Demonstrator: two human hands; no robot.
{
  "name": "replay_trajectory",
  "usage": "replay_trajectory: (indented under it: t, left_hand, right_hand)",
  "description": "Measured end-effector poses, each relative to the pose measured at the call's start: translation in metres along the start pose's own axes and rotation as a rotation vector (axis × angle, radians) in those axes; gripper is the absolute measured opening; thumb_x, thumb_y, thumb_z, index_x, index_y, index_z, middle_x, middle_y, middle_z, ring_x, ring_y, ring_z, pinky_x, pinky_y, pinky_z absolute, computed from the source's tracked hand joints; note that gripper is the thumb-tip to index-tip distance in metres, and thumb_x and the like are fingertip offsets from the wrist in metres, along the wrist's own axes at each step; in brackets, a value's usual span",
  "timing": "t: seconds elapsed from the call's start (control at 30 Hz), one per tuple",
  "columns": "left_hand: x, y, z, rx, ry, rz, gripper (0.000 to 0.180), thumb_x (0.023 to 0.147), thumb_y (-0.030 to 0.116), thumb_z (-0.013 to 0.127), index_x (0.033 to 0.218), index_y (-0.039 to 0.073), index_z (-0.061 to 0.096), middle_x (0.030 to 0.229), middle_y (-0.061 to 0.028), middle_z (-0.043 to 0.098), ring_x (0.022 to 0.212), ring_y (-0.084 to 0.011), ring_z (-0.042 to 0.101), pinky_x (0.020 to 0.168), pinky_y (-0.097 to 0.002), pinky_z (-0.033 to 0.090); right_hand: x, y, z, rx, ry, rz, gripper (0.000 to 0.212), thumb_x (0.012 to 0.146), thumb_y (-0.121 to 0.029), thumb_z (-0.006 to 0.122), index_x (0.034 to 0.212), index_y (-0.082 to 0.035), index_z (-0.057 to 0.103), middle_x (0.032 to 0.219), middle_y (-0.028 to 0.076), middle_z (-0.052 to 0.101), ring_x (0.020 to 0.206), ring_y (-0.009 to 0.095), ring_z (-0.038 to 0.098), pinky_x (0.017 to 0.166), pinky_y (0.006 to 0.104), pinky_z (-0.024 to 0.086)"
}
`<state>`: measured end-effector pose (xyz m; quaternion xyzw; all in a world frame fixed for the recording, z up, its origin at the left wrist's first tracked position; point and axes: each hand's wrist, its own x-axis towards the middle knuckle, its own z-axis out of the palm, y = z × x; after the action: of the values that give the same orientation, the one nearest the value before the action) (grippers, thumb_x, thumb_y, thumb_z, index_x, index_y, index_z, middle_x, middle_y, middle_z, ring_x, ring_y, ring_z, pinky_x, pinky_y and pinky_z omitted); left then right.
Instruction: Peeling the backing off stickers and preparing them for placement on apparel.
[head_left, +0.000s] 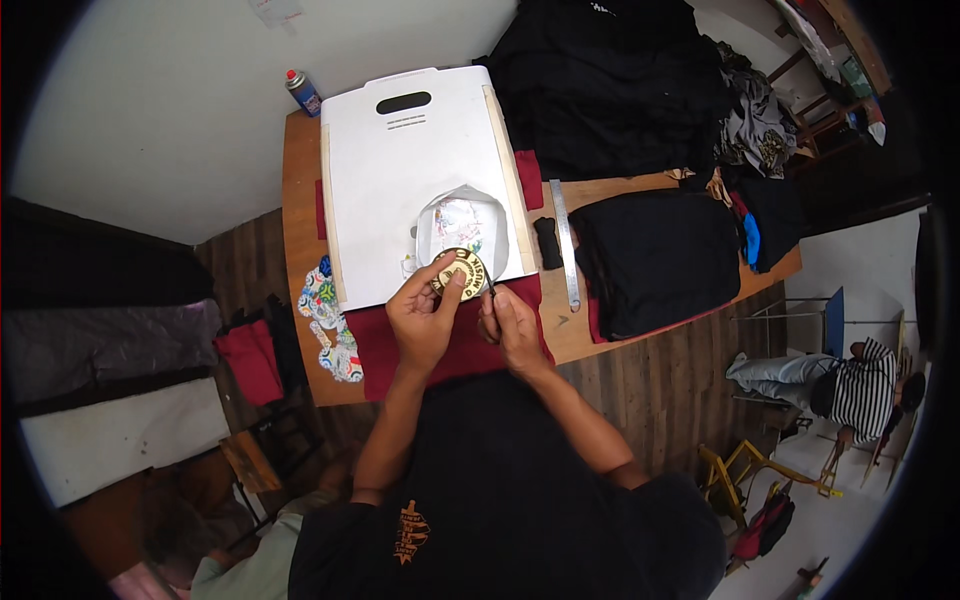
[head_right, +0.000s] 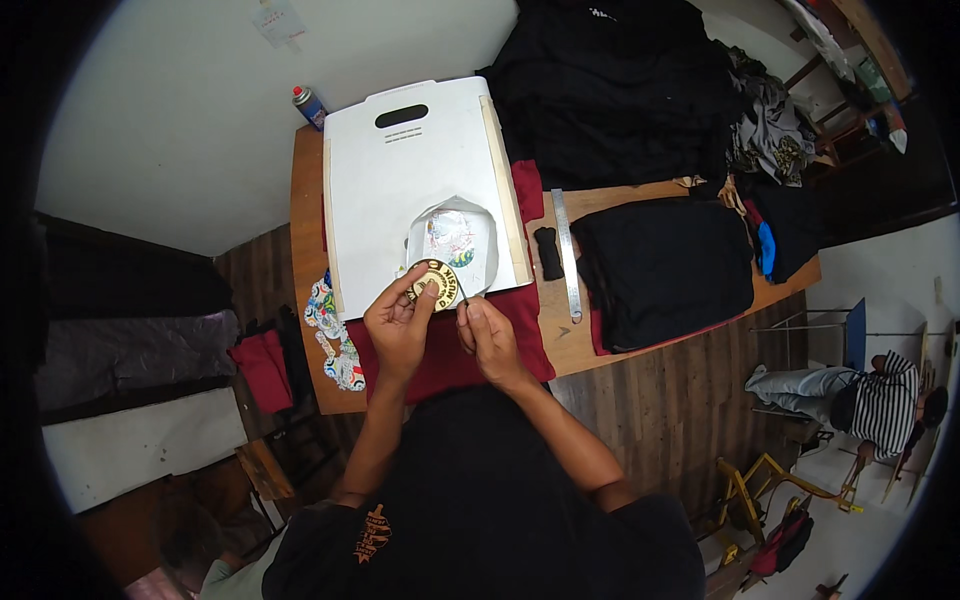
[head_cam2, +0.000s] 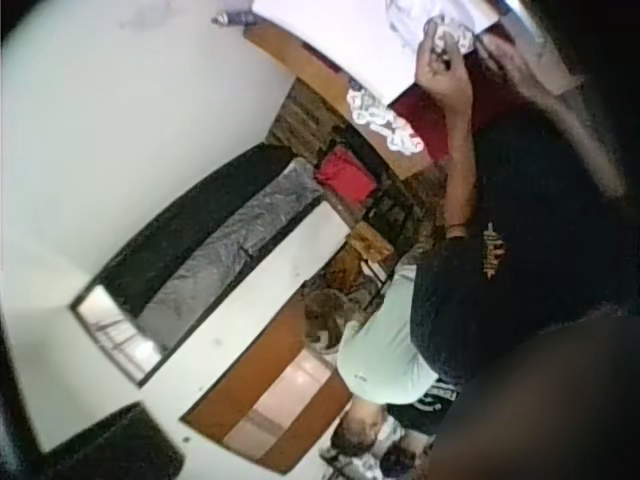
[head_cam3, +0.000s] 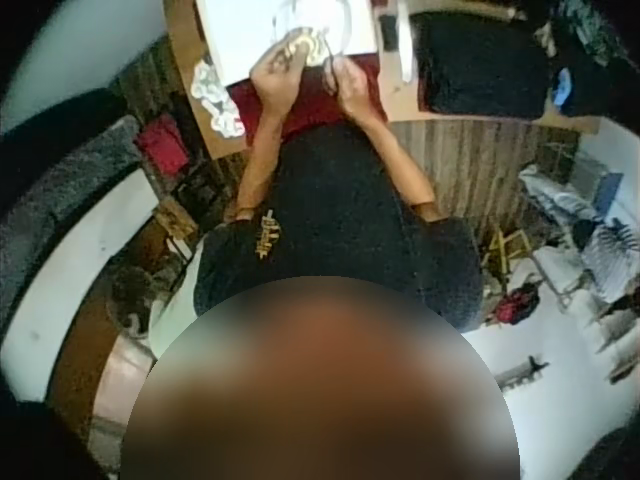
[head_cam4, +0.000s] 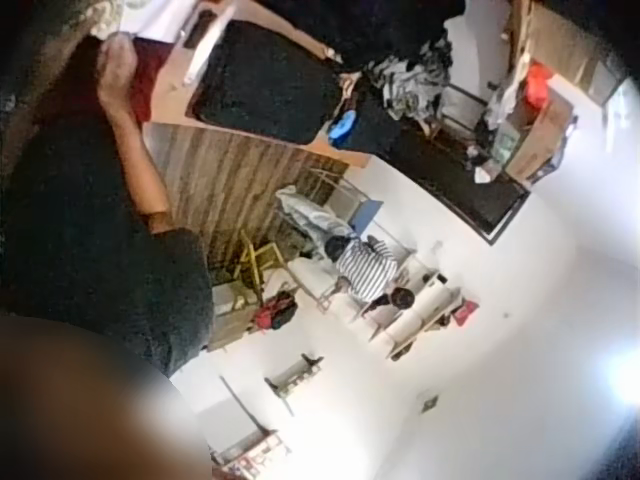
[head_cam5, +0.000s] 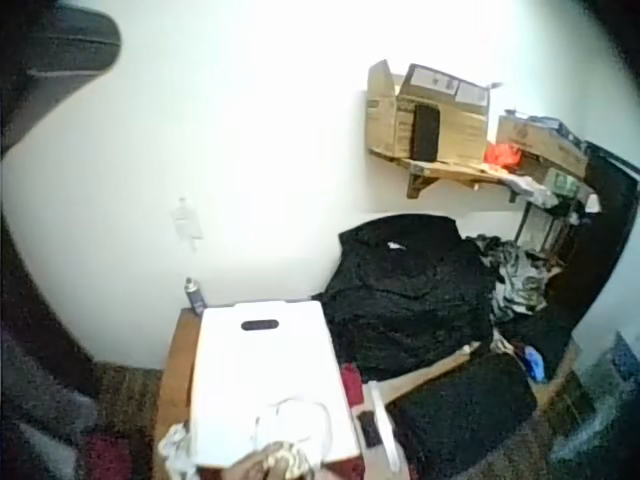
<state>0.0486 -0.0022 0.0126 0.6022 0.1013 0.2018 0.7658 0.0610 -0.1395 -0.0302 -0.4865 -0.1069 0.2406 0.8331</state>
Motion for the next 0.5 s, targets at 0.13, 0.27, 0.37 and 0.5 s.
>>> replay_trajectory:
  t: [0.13, 0.27, 0.37, 0.5]
  left_hand:
    - [-0.0003, 0.0008, 0.0007, -0.005, 0.0, -0.004, 0.029, 0.091, -0.006, 0.063, 0.119, -0.011, 0.06, 0.106, -0.0141, 0.067, 0.094, -0.0121, 0.063, 0.083, -0.0227, 0.052]
    - [0.0, 0.0011, 0.0012, -0.006, -0.005, 0.007, 0.03, 0.09, -0.006, 0.063, 0.119, -0.011, 0.06, 0.106, -0.0142, 0.067, 0.095, -0.0121, 0.063, 0.083, -0.0227, 0.052]
    - [0.0, 0.0002, 0.0016, -0.01, -0.008, 0.011, 0.03, 0.09, -0.007, 0.063, 0.12, -0.011, 0.06, 0.106, -0.0141, 0.067, 0.094, -0.012, 0.063, 0.083, -0.0227, 0.052]
    - [-0.0004, 0.0009, 0.0028, -0.012, -0.005, -0.001, 0.031, 0.09, -0.007, 0.064, 0.12, -0.011, 0.06, 0.105, -0.0137, 0.067, 0.094, -0.012, 0.063, 0.082, -0.0227, 0.052]
  right_hand:
    - [0.0, 0.0, -0.0003, -0.008, 0.005, 0.0, 0.031, 0.107, -0.03, 0.035, 0.091, -0.006, 0.047, 0.059, -0.004, 0.034, 0.051, 0.006, 0.029, 0.048, 0.0228, 0.026]
    - [0.0005, 0.0014, 0.0006, -0.01, 0.018, -0.009, 0.031, 0.107, -0.03, 0.035, 0.091, -0.006, 0.047, 0.06, -0.004, 0.034, 0.051, 0.006, 0.029, 0.048, 0.0228, 0.027]
    - [0.0001, 0.0037, 0.0001, 0.008, 0.023, -0.011, 0.031, 0.107, -0.03, 0.035, 0.091, -0.006, 0.047, 0.06, -0.004, 0.034, 0.051, 0.006, 0.03, 0.048, 0.0228, 0.027]
    - [-0.0001, 0.0013, 0.0043, 0.027, 0.037, -0.025, 0.031, 0.108, -0.03, 0.034, 0.091, -0.007, 0.047, 0.06, -0.004, 0.034, 0.051, 0.006, 0.03, 0.048, 0.0227, 0.027]
